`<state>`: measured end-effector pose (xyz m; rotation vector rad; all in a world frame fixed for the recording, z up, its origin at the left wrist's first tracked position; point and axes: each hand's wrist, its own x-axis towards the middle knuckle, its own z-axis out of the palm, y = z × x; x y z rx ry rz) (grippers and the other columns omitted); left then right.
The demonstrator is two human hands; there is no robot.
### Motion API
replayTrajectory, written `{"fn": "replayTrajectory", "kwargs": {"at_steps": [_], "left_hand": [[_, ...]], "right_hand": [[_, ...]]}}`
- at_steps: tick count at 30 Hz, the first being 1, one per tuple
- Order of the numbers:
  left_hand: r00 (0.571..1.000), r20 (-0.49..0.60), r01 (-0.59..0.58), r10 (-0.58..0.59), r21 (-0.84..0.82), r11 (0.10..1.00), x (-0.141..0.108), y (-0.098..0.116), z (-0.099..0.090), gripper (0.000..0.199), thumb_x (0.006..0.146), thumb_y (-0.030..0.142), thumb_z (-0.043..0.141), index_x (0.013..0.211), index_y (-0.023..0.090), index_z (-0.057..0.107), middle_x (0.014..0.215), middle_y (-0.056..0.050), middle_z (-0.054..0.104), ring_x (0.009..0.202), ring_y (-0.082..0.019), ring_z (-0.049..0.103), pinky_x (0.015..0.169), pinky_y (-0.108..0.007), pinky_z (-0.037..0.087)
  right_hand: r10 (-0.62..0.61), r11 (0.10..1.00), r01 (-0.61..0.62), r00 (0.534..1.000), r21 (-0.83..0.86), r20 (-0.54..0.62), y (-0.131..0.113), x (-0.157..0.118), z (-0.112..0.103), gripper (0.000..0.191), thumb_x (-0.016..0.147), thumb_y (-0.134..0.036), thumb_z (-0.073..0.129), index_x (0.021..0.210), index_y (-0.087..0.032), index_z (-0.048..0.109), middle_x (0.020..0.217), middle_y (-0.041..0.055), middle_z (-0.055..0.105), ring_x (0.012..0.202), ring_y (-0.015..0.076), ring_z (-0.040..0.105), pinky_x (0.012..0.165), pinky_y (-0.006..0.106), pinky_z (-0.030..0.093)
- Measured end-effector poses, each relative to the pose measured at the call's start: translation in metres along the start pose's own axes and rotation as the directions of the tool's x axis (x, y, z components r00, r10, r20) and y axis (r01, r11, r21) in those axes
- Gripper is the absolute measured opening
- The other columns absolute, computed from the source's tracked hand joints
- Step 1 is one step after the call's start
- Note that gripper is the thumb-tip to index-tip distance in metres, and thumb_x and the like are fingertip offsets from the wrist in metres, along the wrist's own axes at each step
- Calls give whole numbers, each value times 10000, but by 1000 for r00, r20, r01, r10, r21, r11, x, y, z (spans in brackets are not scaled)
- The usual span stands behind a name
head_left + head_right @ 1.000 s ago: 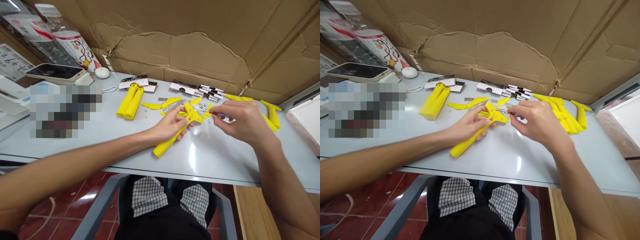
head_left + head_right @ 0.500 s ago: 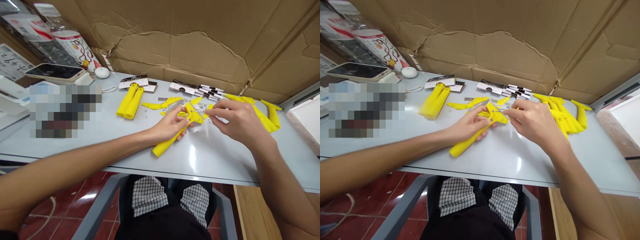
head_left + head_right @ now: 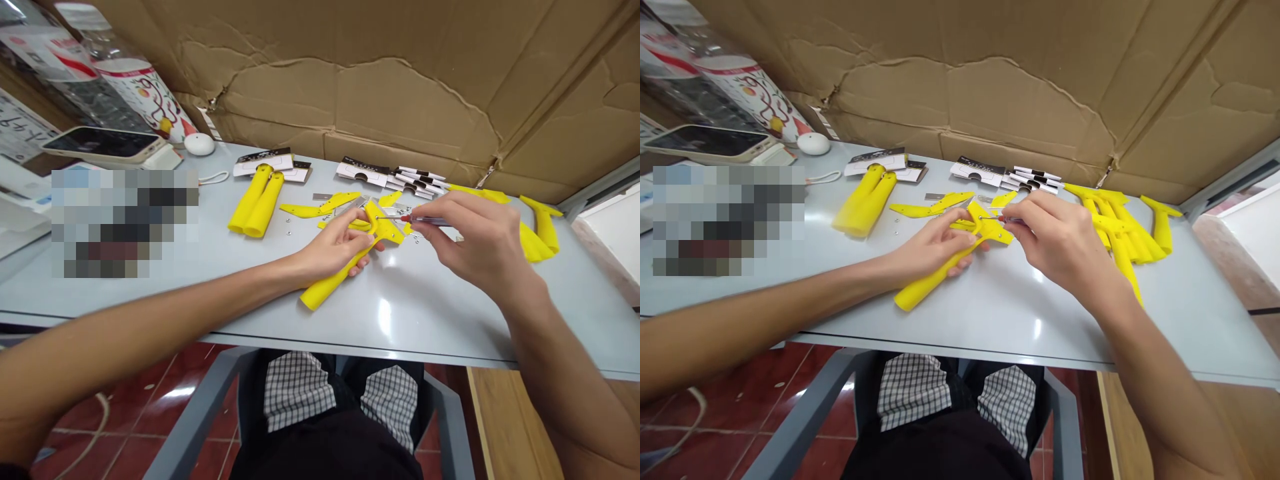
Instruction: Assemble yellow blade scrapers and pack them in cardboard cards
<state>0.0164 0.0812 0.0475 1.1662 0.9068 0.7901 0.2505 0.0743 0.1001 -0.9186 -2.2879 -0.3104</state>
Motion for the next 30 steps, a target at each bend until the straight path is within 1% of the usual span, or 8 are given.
{"fn": "replayTrajectory", "kwargs": {"at_steps": [4,7,12,15,19,22,24,30], "left_hand": [[1000,26,15,-14,-30,999,0,1,0,163,1047,160,592,1165,212,492,1009,-105,754,538,-72,536,466,-230,417],[999,38,15,-14,-45,999,0,0,-1,179,1043,182,615,1200,188,528,1052,-127,757,546,-70,542,465,-227,418],[999,39,9,-7,-46,999,0,1,0,197,1064,171,566,1260,165,551,1105,-135,747,571,-69,548,466,-211,426],[999,31,13,-12,-35,999,0,2,1,181,1070,150,535,1249,159,560,1101,-132,745,563,-67,539,457,-208,422],[999,40,17,-16,-22,1000,1,2,0,145,1061,128,533,1195,146,587,1119,-140,754,556,-65,541,455,-215,427],[999,28,27,-27,-13,1000,2,3,0,178,1057,112,530,1224,140,584,1125,-137,759,548,-63,538,454,-216,434],[999,20,28,-27,-8,1000,2,3,1,207,1063,109,518,1259,143,575,1128,-132,761,543,-61,535,452,-212,436],[1000,12,22,-23,21,1000,1,2,1,249,1068,143,545,1317,144,532,1105,-136,770,512,-63,542,448,-224,445]], "right_hand": [[12,1000,-13,1000,-11,-26,0,0,5,119,1017,-187,661,1000,-260,753,929,67,794,811,242,743,724,394,598],[18,1000,-18,1000,17,-25,-2,1,6,151,1024,-182,647,959,-268,753,904,54,791,792,228,743,715,383,611],[-17,987,16,1000,159,6,-1,3,5,230,1024,-129,618,949,-298,756,1044,24,827,959,226,792,846,406,652],[-32,984,26,999,175,30,3,3,5,225,1016,-134,629,1007,-303,777,1108,28,834,1017,240,800,897,434,657],[-25,988,13,997,151,77,10,2,3,220,1005,-138,643,1007,-289,805,1031,28,847,947,242,810,847,409,656],[-27,993,11,990,118,139,15,0,2,210,982,-123,646,957,-255,807,970,38,843,859,230,800,768,378,634],[-36,994,18,986,111,162,18,0,2,211,975,-110,635,963,-236,804,974,48,839,845,221,792,749,363,623],[-67,986,52,994,160,91,19,0,7,225,985,-115,624,1035,-239,805,1023,55,831,916,220,792,781,349,630]]}}
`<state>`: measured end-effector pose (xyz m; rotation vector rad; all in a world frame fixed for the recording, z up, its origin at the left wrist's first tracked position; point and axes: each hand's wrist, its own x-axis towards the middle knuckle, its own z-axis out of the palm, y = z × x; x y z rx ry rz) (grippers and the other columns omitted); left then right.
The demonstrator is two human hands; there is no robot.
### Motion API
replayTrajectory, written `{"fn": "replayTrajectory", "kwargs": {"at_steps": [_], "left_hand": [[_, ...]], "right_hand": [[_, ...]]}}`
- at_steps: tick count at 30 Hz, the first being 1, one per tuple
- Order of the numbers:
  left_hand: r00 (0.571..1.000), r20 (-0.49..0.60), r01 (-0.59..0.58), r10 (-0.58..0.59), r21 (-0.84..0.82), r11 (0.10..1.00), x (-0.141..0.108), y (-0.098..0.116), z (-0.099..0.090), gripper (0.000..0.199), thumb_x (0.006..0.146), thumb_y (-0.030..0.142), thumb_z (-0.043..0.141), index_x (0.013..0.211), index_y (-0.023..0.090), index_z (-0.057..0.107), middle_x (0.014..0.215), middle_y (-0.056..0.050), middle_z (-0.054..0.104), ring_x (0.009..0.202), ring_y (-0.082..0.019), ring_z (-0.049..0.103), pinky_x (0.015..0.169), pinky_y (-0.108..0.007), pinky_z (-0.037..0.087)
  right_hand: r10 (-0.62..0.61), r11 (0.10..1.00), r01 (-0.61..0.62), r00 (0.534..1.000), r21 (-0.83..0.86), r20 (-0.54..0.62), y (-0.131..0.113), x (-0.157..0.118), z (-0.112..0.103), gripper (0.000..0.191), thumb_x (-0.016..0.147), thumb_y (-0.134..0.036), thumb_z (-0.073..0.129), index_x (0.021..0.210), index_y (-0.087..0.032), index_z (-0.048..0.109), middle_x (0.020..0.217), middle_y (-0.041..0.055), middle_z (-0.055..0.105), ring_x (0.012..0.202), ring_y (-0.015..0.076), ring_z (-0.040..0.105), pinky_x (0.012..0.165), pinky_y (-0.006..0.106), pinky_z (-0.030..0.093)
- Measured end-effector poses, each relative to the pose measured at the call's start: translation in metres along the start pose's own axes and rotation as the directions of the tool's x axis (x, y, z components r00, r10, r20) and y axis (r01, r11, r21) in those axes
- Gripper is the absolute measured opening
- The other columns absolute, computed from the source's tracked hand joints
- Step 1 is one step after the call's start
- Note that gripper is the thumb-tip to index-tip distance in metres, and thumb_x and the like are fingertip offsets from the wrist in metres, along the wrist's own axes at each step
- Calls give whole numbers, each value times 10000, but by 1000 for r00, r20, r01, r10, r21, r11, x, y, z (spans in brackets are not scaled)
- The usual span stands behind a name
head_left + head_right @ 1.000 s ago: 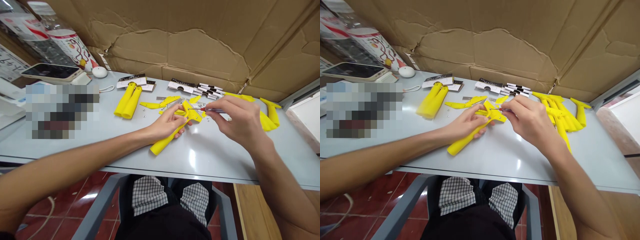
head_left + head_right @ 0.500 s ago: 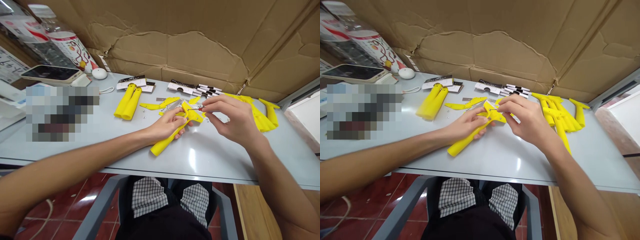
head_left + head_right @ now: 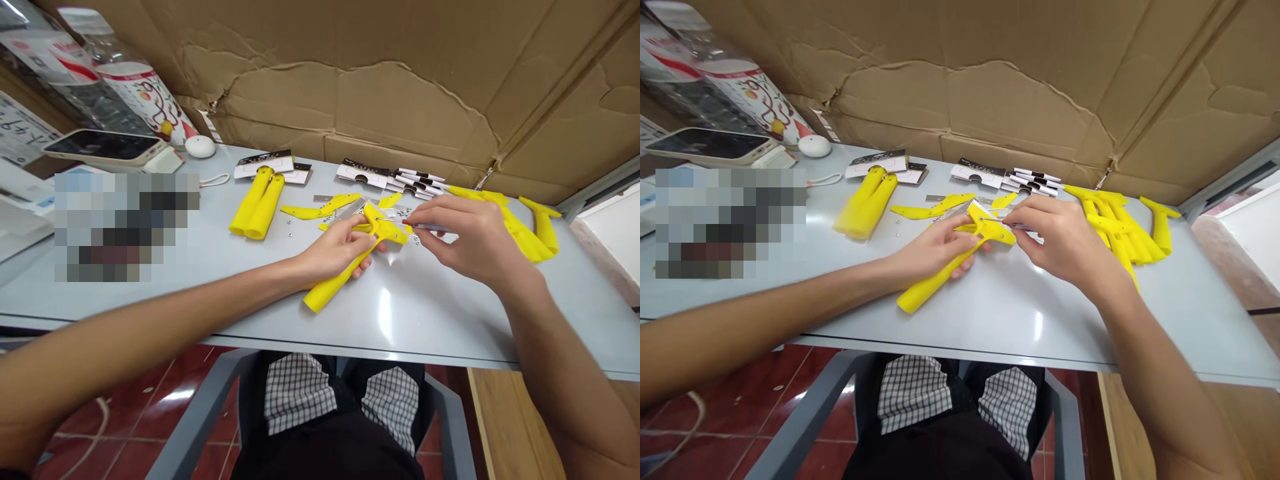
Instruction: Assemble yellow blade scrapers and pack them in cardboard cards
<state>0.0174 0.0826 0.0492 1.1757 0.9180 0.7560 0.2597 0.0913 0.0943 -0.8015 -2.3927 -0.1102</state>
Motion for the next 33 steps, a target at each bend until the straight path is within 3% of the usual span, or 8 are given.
{"fn": "replayTrajectory", "kwargs": {"at_steps": [5,10,14,18,22,26,29,33], "left_hand": [[1000,-15,-23,23,-1,1000,-1,-3,-1,246,1070,171,568,1298,182,474,1029,-109,764,499,-73,544,454,-234,457],[998,23,-61,61,22,998,-1,-5,-2,199,1065,179,575,1228,205,463,1024,-98,749,512,-71,534,441,-222,442],[996,24,-84,83,38,996,-1,-7,-2,190,1053,181,594,1188,215,465,1015,-90,745,511,-70,535,436,-217,444],[996,10,-86,85,38,996,0,-7,-2,141,1058,162,561,1167,213,487,1005,-93,744,527,-72,547,433,-203,445],[995,14,-103,102,20,995,0,-8,-2,140,1058,160,558,1168,215,492,1010,-94,749,515,-72,554,425,-205,452],[996,-10,-87,87,7,996,-1,-8,-1,151,1057,150,559,1165,216,477,1002,-89,750,491,-65,543,419,-209,447],[996,-8,-84,84,-4,996,-1,-8,0,149,1061,148,555,1150,220,461,986,-76,746,486,-64,547,424,-212,450],[997,-14,-75,75,-20,997,0,-9,-1,149,1063,137,546,1145,226,459,1000,-79,756,482,-61,546,434,-220,452]], "right_hand": [[42,998,-45,998,-49,-52,-4,1,1,160,1020,-202,634,1046,-237,788,992,55,830,821,205,775,715,339,595],[183,956,-185,983,-227,-30,-7,0,-3,235,1023,-281,629,814,-232,727,579,-13,651,489,160,556,542,336,402],[104,974,-106,994,-201,-24,-14,0,-5,174,999,-233,681,832,-225,727,728,19,719,609,170,626,592,327,436],[23,989,-38,995,-143,-101,-20,0,0,129,997,-183,690,907,-245,759,842,31,745,694,177,676,618,322,482],[87,988,-107,982,-116,-165,-20,1,1,31,987,-250,729,1009,-240,710,848,26,762,686,189,703,619,334,502],[215,966,-221,975,-135,-56,-19,3,-8,89,966,-267,709,1010,-239,637,734,3,719,608,192,678,565,340,469],[176,980,-176,984,-90,-10,-17,3,-16,89,943,-217,700,939,-256,620,804,7,754,628,180,694,565,333,486],[141,985,-145,989,-96,-55,-12,-1,-15,49,968,-281,734,939,-272,695,789,-2,771,610,191,700,595,356,508]]}}
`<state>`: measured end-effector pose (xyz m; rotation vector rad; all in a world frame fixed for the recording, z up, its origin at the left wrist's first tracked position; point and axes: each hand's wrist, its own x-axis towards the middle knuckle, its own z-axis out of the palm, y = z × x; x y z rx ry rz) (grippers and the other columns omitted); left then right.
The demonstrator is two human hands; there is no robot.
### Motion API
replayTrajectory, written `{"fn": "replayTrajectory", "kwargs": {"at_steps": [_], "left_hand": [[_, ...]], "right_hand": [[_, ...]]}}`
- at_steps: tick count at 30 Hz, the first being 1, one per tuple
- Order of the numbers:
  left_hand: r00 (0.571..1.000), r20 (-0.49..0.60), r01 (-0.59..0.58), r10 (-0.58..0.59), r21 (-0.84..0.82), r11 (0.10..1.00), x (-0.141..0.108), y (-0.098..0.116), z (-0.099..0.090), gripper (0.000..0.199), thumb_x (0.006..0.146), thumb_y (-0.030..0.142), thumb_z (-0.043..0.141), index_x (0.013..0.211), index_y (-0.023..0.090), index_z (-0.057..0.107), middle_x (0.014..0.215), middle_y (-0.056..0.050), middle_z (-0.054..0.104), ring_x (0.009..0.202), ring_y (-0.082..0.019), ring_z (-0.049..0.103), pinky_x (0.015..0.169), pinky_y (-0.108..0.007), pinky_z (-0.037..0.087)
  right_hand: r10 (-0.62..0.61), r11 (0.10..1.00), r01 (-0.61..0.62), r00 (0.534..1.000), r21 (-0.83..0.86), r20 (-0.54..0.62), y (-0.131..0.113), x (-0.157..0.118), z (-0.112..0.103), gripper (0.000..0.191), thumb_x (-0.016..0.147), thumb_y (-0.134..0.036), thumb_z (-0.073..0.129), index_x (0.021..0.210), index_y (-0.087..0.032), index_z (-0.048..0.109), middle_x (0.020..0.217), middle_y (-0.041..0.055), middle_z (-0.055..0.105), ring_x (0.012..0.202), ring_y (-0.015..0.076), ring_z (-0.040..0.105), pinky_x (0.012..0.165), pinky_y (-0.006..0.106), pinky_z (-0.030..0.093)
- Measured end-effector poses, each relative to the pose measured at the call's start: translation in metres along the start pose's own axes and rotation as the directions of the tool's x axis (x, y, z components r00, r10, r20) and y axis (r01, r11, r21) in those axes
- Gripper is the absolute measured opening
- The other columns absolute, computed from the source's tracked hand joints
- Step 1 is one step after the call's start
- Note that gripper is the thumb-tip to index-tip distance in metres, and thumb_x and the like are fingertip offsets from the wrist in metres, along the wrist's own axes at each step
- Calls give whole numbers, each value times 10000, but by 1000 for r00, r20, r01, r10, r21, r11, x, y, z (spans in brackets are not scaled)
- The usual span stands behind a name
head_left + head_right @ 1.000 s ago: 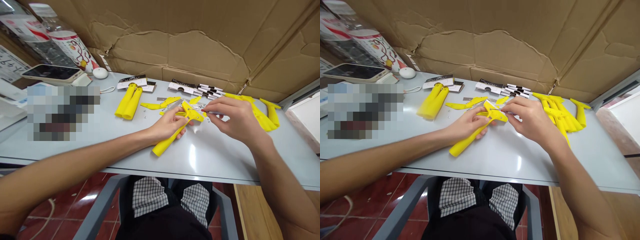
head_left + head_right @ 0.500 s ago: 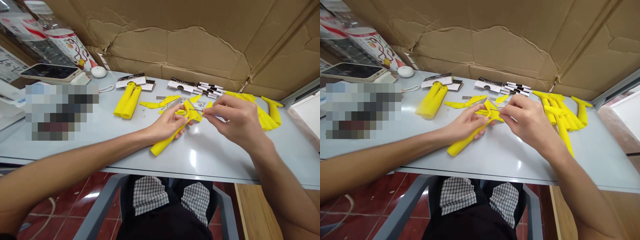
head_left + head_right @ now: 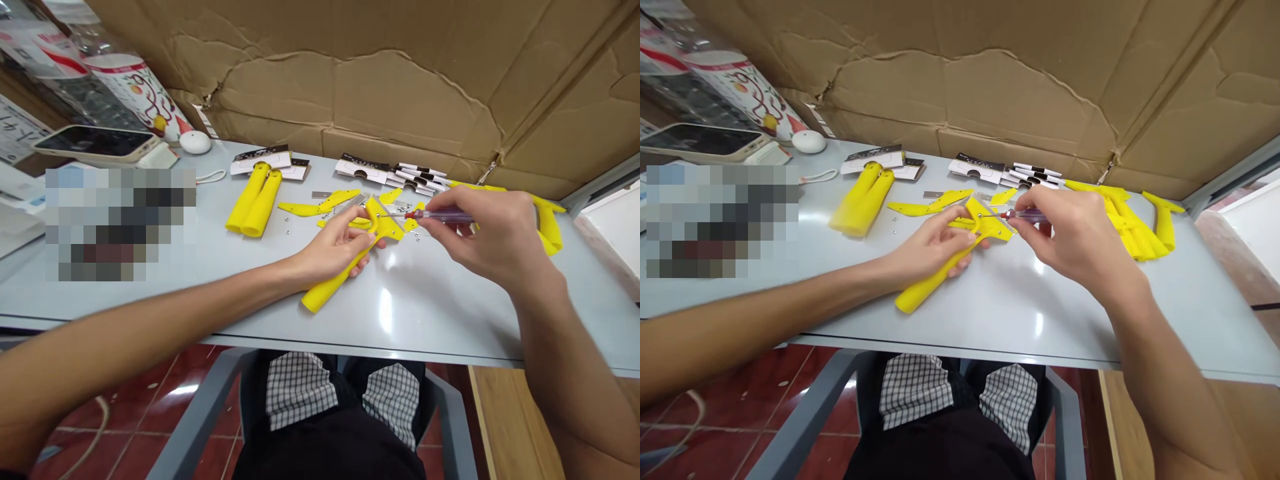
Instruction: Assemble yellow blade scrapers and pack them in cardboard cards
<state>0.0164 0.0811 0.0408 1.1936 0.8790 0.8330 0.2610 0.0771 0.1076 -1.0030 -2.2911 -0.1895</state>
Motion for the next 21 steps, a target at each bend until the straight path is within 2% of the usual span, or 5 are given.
{"fn": "replayTrajectory", "kwargs": {"at_steps": [5,11,18,21], "left_hand": [[999,-29,30,-30,15,999,-1,4,2,145,1069,120,530,1137,226,459,999,-83,765,485,-61,533,441,-226,437],[997,-60,52,-51,13,999,-3,8,5,171,1063,103,526,1139,231,441,1014,-85,768,497,-64,541,444,-228,422],[999,-26,24,-23,14,1000,0,3,2,148,1070,136,536,1151,231,457,1031,-90,765,506,-65,554,453,-228,435],[999,-27,30,-29,9,1000,0,3,2,171,1058,143,565,1161,227,459,1027,-95,764,508,-67,553,455,-230,435]], "right_hand": [[-10,997,6,999,-78,-47,-3,-5,8,84,1011,-345,725,985,-266,733,773,10,784,632,210,723,608,358,488],[-77,995,81,994,-52,84,-5,-3,3,72,991,-232,684,1060,-242,701,971,43,819,730,217,751,638,352,503],[-39,987,45,998,-154,41,-4,-5,-2,73,1029,-320,673,1014,-292,738,806,6,799,642,220,703,591,373,468],[-55,989,69,994,-135,99,-9,-3,0,125,1051,-316,636,991,-307,746,831,8,792,704,213,700,616,367,476]]}}
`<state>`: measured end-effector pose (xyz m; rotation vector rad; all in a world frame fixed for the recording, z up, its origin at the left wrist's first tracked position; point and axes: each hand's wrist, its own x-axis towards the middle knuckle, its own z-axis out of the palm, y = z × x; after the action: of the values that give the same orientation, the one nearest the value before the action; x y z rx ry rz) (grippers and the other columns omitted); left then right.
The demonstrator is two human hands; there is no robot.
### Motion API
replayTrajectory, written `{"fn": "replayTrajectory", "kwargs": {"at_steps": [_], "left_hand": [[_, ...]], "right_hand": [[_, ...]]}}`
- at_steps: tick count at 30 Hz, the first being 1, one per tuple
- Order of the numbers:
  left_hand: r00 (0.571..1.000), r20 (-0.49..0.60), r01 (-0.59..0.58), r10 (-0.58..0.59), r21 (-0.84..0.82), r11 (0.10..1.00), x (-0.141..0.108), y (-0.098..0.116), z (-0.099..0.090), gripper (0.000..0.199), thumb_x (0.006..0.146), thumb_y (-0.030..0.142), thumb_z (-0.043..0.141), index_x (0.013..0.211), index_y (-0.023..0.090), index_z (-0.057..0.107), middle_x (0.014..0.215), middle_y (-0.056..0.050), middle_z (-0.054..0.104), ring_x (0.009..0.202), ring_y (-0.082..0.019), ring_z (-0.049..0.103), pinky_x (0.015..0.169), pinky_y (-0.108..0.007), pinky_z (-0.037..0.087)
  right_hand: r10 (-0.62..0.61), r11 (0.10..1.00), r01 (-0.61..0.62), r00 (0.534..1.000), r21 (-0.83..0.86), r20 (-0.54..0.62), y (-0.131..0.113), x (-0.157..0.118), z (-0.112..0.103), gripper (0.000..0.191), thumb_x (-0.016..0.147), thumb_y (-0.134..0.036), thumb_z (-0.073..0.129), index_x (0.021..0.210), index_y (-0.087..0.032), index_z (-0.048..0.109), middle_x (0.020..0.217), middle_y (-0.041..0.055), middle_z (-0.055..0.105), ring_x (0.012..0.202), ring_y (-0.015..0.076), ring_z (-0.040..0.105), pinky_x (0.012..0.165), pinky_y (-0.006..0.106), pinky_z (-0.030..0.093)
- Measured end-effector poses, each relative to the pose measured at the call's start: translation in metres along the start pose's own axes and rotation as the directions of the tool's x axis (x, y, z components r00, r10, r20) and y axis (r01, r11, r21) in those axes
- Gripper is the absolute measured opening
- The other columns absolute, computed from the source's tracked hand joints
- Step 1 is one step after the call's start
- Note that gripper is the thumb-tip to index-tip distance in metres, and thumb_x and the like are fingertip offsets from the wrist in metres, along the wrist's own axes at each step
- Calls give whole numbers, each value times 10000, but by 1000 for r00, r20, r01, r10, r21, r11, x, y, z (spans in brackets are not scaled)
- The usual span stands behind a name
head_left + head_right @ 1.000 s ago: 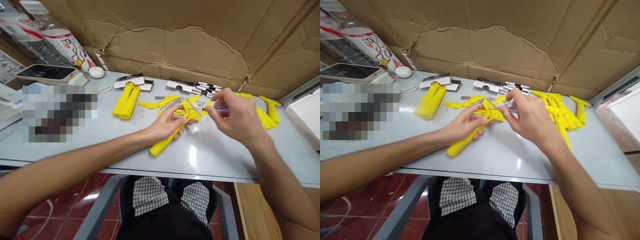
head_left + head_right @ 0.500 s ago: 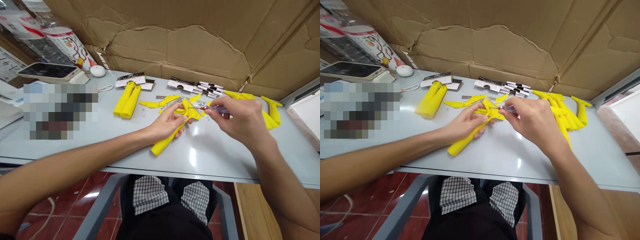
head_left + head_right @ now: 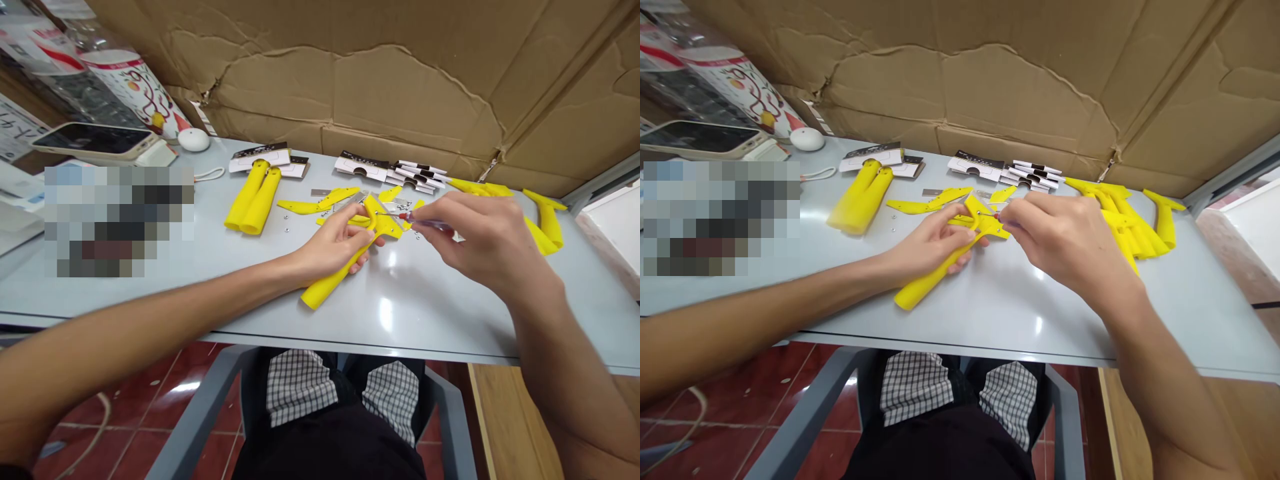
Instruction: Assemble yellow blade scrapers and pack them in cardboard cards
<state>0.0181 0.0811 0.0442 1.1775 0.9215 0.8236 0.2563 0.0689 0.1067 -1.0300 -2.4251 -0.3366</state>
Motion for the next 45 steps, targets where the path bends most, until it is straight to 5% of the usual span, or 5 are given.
{"fn": "replayTrajectory", "kwargs": {"at_steps": [6,15,23,36,45], "left_hand": [[999,22,-24,23,28,999,1,-1,-1,175,1051,172,596,1172,214,478,1018,-94,764,499,-69,555,449,-225,445],[997,75,-20,13,98,995,1,-1,-3,182,1065,165,554,1243,138,580,1089,-149,765,524,-64,550,441,-210,454],[993,108,-53,39,131,990,0,-3,-4,154,1079,165,518,1170,120,634,1143,-166,765,525,-53,552,435,-191,463],[999,46,-34,29,114,993,-1,-1,-2,319,1067,173,538,1385,158,559,1119,-133,765,508,-62,562,425,-203,465],[999,36,-26,23,89,996,0,0,-1,273,1060,169,545,1330,163,583,1088,-134,769,517,-73,563,441,-219,452]], "right_hand": [[-24,1000,24,1000,13,-19,-2,1,3,105,1039,-290,655,985,-294,745,868,28,796,779,233,714,642,369,480],[148,984,-138,985,115,-84,1,4,11,26,963,-276,742,951,-254,736,736,8,771,582,199,666,588,350,480],[-99,980,120,986,156,-136,10,4,10,277,980,-55,586,920,-250,774,1029,41,783,873,203,742,730,349,558],[62,996,-57,995,71,-77,10,0,2,34,980,-291,749,1014,-295,748,841,2,793,707,236,733,641,389,526],[-26,995,29,999,95,-29,2,2,-1,152,1006,-191,681,976,-310,771,943,25,814,862,260,769,724,421,565]]}}
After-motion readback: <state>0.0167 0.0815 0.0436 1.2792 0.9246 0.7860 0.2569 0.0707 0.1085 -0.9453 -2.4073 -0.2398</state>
